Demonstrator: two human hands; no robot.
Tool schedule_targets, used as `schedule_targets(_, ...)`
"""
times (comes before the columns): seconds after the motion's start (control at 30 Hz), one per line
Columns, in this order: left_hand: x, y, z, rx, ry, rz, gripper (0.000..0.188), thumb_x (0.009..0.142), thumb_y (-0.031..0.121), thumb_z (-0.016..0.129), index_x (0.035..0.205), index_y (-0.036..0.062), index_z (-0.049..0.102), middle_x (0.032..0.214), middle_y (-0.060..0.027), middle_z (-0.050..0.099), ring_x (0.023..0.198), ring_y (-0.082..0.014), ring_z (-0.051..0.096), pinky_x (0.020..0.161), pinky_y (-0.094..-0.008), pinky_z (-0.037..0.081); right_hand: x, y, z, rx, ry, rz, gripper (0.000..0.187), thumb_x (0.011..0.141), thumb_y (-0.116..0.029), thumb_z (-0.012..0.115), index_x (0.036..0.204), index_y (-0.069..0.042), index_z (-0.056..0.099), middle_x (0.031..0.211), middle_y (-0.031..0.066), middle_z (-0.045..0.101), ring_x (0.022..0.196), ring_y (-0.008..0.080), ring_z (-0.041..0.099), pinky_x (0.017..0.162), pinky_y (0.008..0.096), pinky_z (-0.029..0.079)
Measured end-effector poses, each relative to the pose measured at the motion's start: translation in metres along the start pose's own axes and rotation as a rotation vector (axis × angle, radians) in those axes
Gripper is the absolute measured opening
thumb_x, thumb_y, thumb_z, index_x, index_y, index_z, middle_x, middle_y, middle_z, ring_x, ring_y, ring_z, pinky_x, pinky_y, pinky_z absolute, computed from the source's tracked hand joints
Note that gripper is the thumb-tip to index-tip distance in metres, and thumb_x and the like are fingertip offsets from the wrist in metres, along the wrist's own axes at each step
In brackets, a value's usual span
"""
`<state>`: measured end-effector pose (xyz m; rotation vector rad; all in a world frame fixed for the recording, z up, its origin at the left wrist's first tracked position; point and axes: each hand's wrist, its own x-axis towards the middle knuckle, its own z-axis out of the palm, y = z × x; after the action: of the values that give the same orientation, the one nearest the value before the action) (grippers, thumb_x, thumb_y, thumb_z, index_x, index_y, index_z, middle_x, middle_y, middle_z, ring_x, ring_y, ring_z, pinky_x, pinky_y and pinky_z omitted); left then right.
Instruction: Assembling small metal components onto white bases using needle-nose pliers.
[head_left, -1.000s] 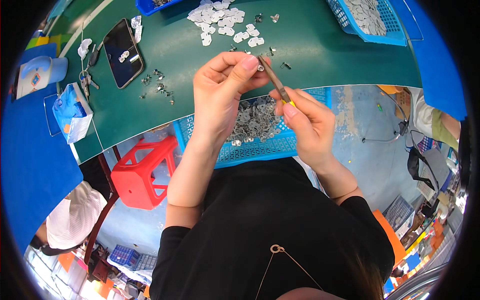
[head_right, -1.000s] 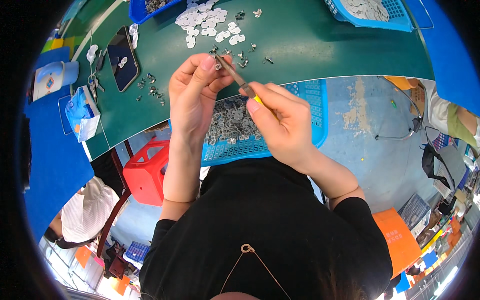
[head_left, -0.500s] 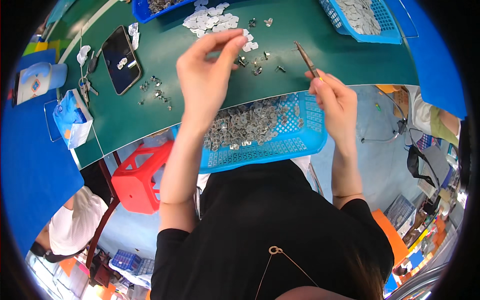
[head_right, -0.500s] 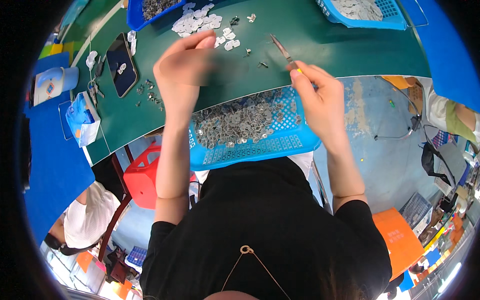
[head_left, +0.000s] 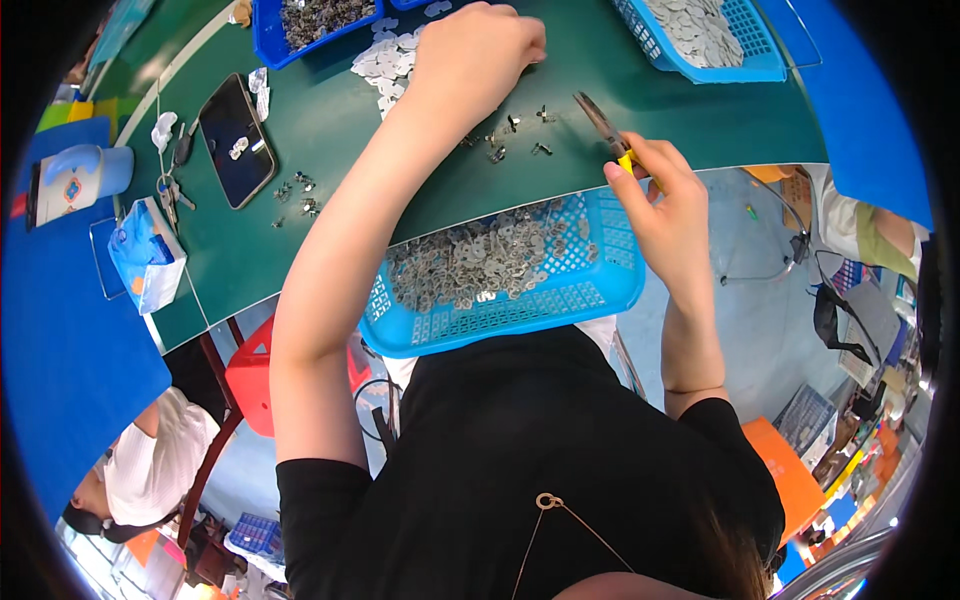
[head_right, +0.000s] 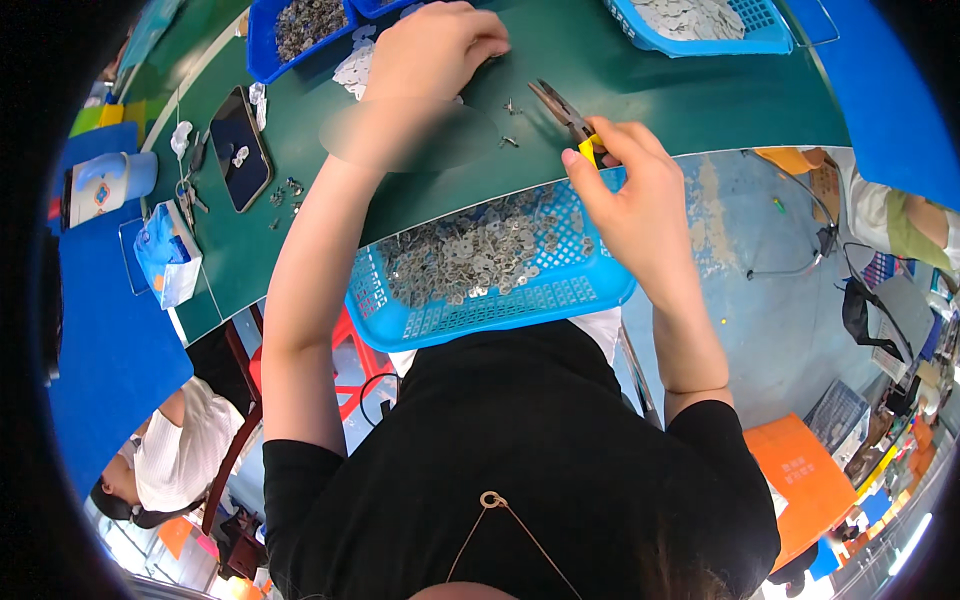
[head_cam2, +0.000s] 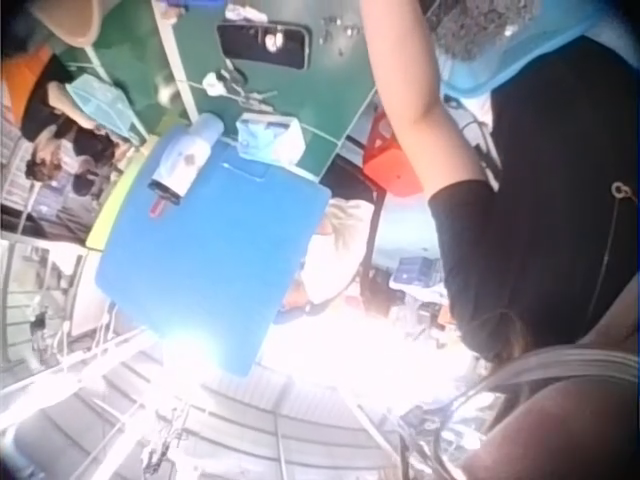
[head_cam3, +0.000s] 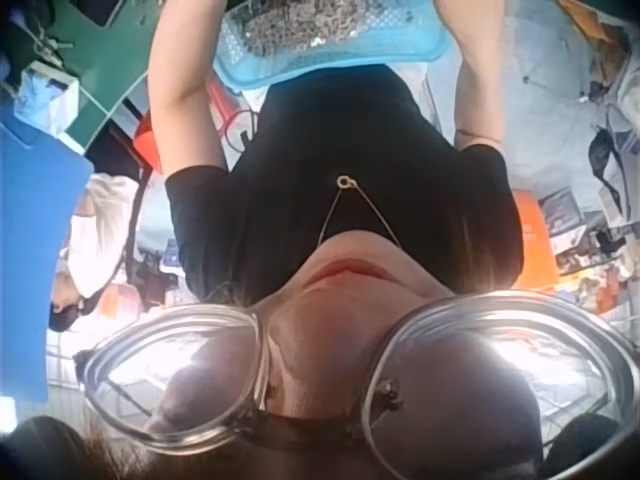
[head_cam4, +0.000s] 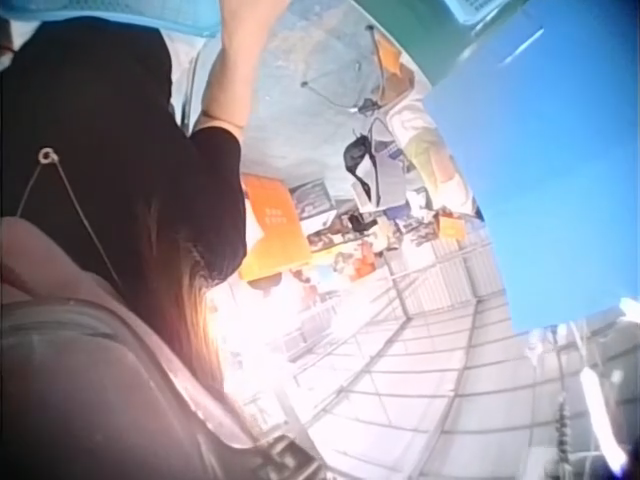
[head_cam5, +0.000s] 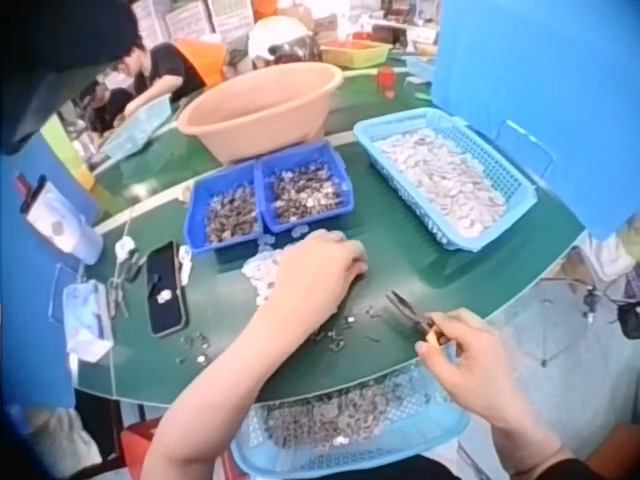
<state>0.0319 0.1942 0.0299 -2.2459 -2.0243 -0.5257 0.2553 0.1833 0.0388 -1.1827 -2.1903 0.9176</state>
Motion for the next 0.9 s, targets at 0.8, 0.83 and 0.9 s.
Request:
schedule_targets(0.8, -0.089, 0.075, -0.009, -1.69, 0.814, -0.688, 0.017, 0.077, 0.007, 0.071, 0.087, 0.0015, 0.059, 0.091, -0.0067, 0.06, 0.077, -0.0119, 0.058, 0.06, -0.0232, 0.05, -0.025, -0.041, 0.053, 0.855, -0.177, 0.047, 0.036, 0.084, -0.004, 0.051, 0.119, 0.004, 0.053, 0.103, 0.0113, 0.058, 0.081, 0.0103, 0.053, 0.069, 0.0202, 0.043)
schedule_targets(0.83, -0.089, 0.077, -0.009, -1.737, 0.824, -0.666, 0.016, 0.077, 0.006, 0.071, 0.087, 0.001, 0.059, 0.091, -0.0074, 0.06, 0.077, -0.0122, 0.058, 0.061, -0.0237, 0.051, -0.025, -0.041, 0.053, 0.837, -0.166, 0.059, 0.036, 0.084, -0.004, 0.05, 0.118, 0.005, 0.054, 0.099, 0.0098, 0.058, 0.077, 0.0088, 0.052, 0.066, 0.0195, 0.042)
schedule_targets(0.9, -0.09, 0.078, -0.009, -1.723, 0.806, -0.681, 0.016, 0.077, 0.005, 0.07, 0.087, 0.0005, 0.059, 0.091, -0.0078, 0.06, 0.076, -0.0123, 0.058, 0.061, -0.0241, 0.052, -0.024, -0.042, 0.051, 0.817, -0.153, 0.074, 0.035, 0.084, -0.005, 0.05, 0.117, 0.005, 0.054, 0.095, 0.0083, 0.058, 0.073, 0.0074, 0.05, 0.063, 0.0188, 0.041)
